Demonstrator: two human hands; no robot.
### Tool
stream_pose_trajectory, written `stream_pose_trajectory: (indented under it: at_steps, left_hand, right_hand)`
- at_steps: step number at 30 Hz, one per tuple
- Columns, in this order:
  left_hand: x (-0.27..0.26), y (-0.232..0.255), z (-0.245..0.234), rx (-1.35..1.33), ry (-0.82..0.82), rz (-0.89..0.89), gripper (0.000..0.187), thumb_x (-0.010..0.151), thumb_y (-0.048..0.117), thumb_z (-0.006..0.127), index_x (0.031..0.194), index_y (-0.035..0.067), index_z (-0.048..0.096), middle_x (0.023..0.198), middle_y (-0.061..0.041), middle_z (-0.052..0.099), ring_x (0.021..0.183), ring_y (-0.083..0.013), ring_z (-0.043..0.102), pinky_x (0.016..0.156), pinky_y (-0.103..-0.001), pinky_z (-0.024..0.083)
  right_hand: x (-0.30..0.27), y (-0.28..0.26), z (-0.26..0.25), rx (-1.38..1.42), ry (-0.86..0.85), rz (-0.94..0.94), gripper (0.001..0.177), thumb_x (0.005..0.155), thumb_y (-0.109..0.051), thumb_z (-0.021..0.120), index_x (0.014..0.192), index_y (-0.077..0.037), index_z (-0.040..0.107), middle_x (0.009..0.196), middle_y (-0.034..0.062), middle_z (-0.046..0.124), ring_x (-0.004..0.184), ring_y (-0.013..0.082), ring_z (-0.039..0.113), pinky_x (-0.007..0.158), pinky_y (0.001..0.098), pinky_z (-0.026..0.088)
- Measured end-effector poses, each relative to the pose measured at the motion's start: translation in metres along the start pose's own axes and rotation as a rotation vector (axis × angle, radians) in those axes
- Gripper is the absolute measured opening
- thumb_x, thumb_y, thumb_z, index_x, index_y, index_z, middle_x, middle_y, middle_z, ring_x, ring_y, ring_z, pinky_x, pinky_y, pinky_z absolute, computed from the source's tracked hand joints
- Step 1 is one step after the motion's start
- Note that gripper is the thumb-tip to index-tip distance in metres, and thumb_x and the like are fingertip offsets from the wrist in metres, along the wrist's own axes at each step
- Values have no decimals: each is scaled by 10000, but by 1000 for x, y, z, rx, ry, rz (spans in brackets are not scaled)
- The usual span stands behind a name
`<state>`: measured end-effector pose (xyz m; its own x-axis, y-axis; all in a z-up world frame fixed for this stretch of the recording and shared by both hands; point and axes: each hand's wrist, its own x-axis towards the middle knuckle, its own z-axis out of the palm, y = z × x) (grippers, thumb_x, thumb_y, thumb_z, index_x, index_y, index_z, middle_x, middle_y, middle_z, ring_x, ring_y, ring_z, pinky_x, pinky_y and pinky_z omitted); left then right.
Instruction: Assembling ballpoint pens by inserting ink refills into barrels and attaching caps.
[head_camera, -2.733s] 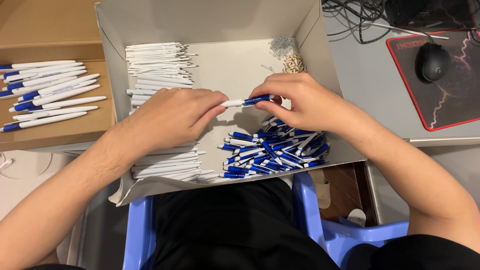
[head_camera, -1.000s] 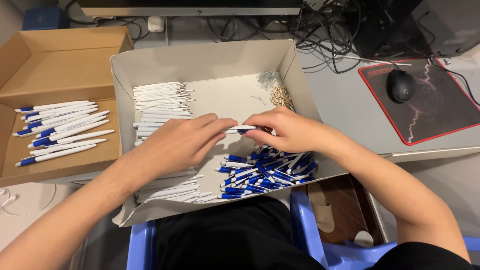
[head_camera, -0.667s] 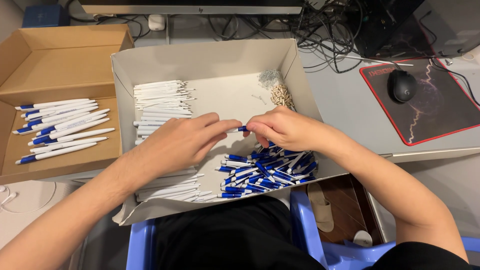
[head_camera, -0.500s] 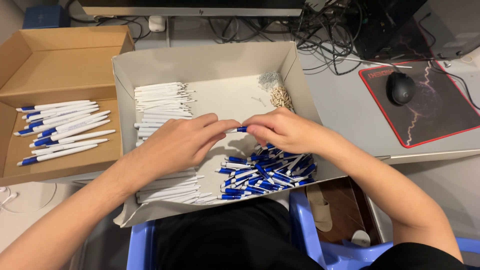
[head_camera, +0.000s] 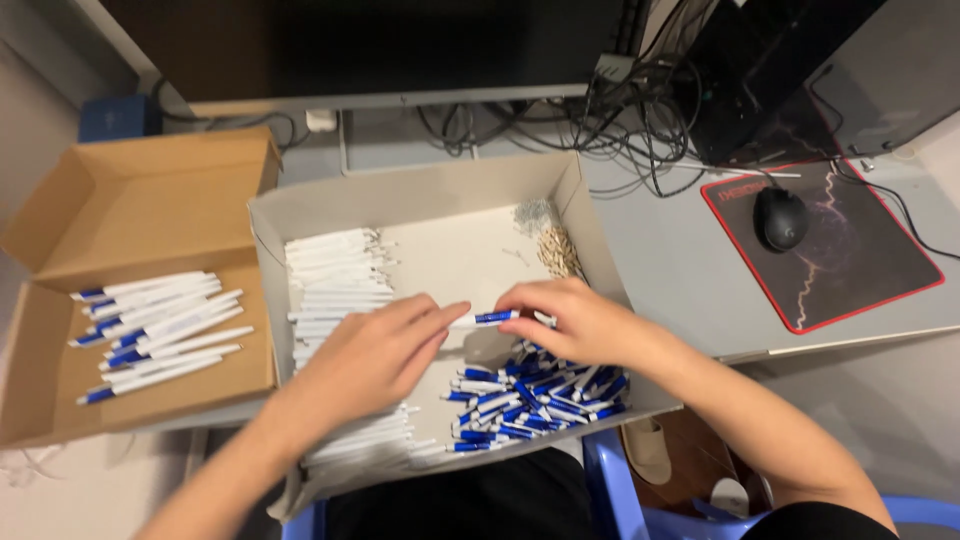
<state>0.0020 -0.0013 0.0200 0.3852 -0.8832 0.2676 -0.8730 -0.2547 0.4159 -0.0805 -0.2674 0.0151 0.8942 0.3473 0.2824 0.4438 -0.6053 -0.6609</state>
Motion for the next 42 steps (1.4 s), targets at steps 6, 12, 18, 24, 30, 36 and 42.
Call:
stream_pose_trajectory:
  at_steps: [6,12,18,24,30,36,42]
  left_hand:
    - [-1,-9,9,1,27,81,359,984,111,584,1339,87,632,1014,-46,704,878,-245,640,519,-414,527]
    - [-4,-17,13,-52,114,59,260,1013,186,597,1242,123,704,985,27,753,842,-196,664,567,-363,524]
    - [1,-25,9,-105,80,-27,280,995,162,602,1262,172,686,942,4,732,827,-189,680,475,-366,503]
    - [8,-33,9,-88,58,-42,267,1005,231,599,1245,180,702,961,57,750,877,-174,664,437,-389,478]
    - [13,-45,4,-88,23,-50,298,1001,221,611,1293,214,672,944,31,723,825,-200,634,515,-384,483]
    - [18,-47,-3,-62,154,-8,231,1030,216,573,1214,240,710,869,55,716,777,-151,655,641,-278,593]
    - [22,-60,0,-89,143,-46,231,1038,257,556,1221,278,697,879,107,698,792,-107,652,644,-252,601]
  right_hand:
    - [2,9,-3,-48,-200,-6,293,1074,-246,489,964,-72,697,746,24,697,658,189,667,642,327,528]
    - [7,3,-5,-31,-246,67,345,1091,-251,460,850,-85,642,658,13,627,577,185,597,597,328,466]
    - [5,3,-9,60,-267,262,559,991,-318,640,1507,-154,498,994,43,770,802,168,715,770,321,595]
    - [10,9,-10,46,-200,181,326,1060,-280,498,1289,-105,649,896,32,792,721,156,773,697,289,575]
    - [24,12,-15,64,-233,212,359,1086,-280,427,868,-119,662,703,-10,687,600,156,633,639,291,487]
    - [46,19,-10,59,-123,158,368,1072,-276,509,768,-165,683,546,41,650,536,252,659,568,353,586]
    - [49,21,-6,193,85,134,235,1001,-106,617,1200,-64,734,772,88,785,642,221,744,669,386,621]
